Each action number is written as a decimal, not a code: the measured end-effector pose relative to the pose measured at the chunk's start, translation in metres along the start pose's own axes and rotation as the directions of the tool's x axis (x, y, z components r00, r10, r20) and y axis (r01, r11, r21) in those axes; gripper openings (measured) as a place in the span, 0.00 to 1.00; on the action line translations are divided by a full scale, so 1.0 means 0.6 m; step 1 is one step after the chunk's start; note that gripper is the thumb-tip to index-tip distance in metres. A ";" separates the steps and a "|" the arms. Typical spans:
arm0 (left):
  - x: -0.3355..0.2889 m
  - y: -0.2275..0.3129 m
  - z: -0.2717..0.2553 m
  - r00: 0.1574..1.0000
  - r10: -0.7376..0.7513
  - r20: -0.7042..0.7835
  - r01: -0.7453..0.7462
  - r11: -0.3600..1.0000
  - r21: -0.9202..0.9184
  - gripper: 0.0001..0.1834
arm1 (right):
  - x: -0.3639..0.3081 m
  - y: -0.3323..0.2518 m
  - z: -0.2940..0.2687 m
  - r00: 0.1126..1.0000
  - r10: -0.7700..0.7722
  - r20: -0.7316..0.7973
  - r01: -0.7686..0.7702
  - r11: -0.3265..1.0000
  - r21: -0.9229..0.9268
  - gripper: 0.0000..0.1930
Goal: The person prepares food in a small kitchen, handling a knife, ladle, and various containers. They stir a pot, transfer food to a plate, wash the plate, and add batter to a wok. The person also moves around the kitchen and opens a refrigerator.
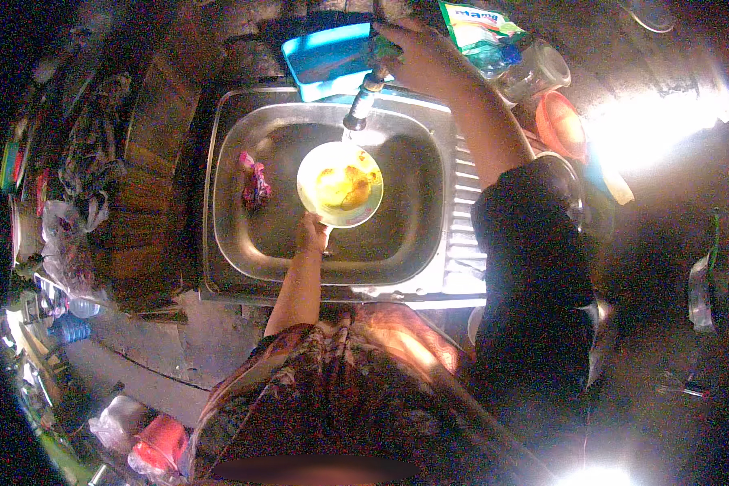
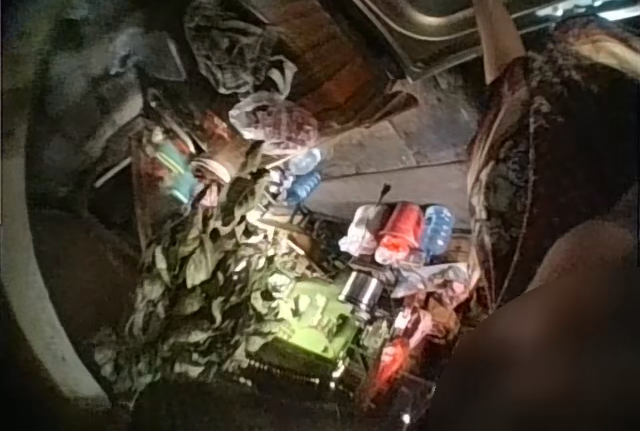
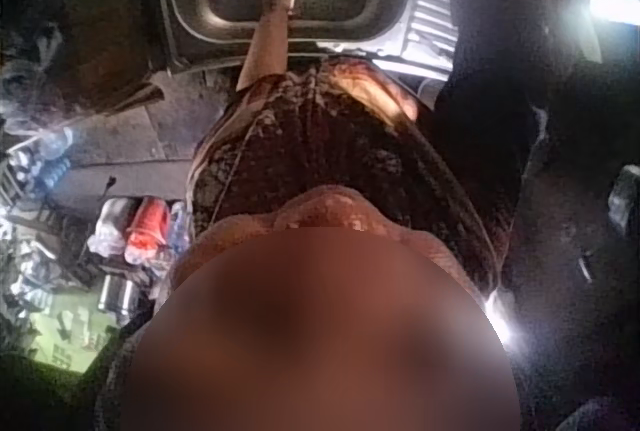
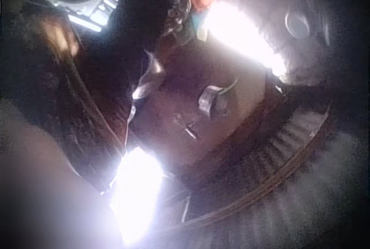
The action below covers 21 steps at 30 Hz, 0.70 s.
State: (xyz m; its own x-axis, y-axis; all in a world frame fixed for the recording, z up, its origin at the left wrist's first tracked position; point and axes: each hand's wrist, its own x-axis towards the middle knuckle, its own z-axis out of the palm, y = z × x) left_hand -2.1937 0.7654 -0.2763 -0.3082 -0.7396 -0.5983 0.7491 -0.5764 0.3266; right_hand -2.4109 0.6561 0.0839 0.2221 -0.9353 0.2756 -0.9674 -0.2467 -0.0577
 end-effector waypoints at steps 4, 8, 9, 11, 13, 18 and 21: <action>0.013 0.008 -0.010 0.992 0.035 -0.123 -0.032 0.999 0.025 0.11 | 0.002 0.009 0.002 0.999 -0.050 0.000 0.050 0.997 -0.064 0.27; 0.022 0.010 -0.022 0.987 0.052 -0.151 -0.056 0.998 -0.021 0.06 | 0.005 0.018 0.007 0.999 -0.048 0.016 0.048 0.998 -0.030 0.26; 0.024 0.012 -0.024 0.989 0.040 -0.143 -0.043 0.999 -0.016 0.06 | 0.005 0.019 0.007 0.999 -0.045 0.019 0.045 0.999 -0.019 0.25; 0.028 0.018 -0.027 0.992 0.015 -0.127 -0.016 1.000 -0.006 0.05 | 0.004 0.021 0.008 0.999 -0.037 0.023 0.037 0.999 -0.005 0.25; 0.030 0.020 -0.027 0.982 0.040 -0.184 -0.037 0.999 0.021 0.07 | 0.002 0.021 0.008 0.999 -0.026 0.027 0.026 1.000 0.000 0.25; 0.031 0.021 -0.020 0.988 0.042 -0.150 -0.053 0.996 -0.073 0.07 | 0.001 0.021 0.009 0.998 -0.043 0.037 0.043 0.999 0.004 0.25; 0.025 0.018 -0.013 0.982 0.022 -0.187 -0.039 0.995 -0.087 0.05 | 0.000 0.021 0.010 0.998 -0.051 0.031 0.052 0.998 -0.022 0.25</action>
State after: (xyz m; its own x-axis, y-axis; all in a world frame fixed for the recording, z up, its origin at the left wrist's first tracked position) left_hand -2.1856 0.7507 -0.2875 -0.1764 -0.6741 -0.7173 0.8089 -0.5145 0.2846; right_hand -2.4226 0.6516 0.0776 0.2747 -0.9289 0.2482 -0.9571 -0.2890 -0.0221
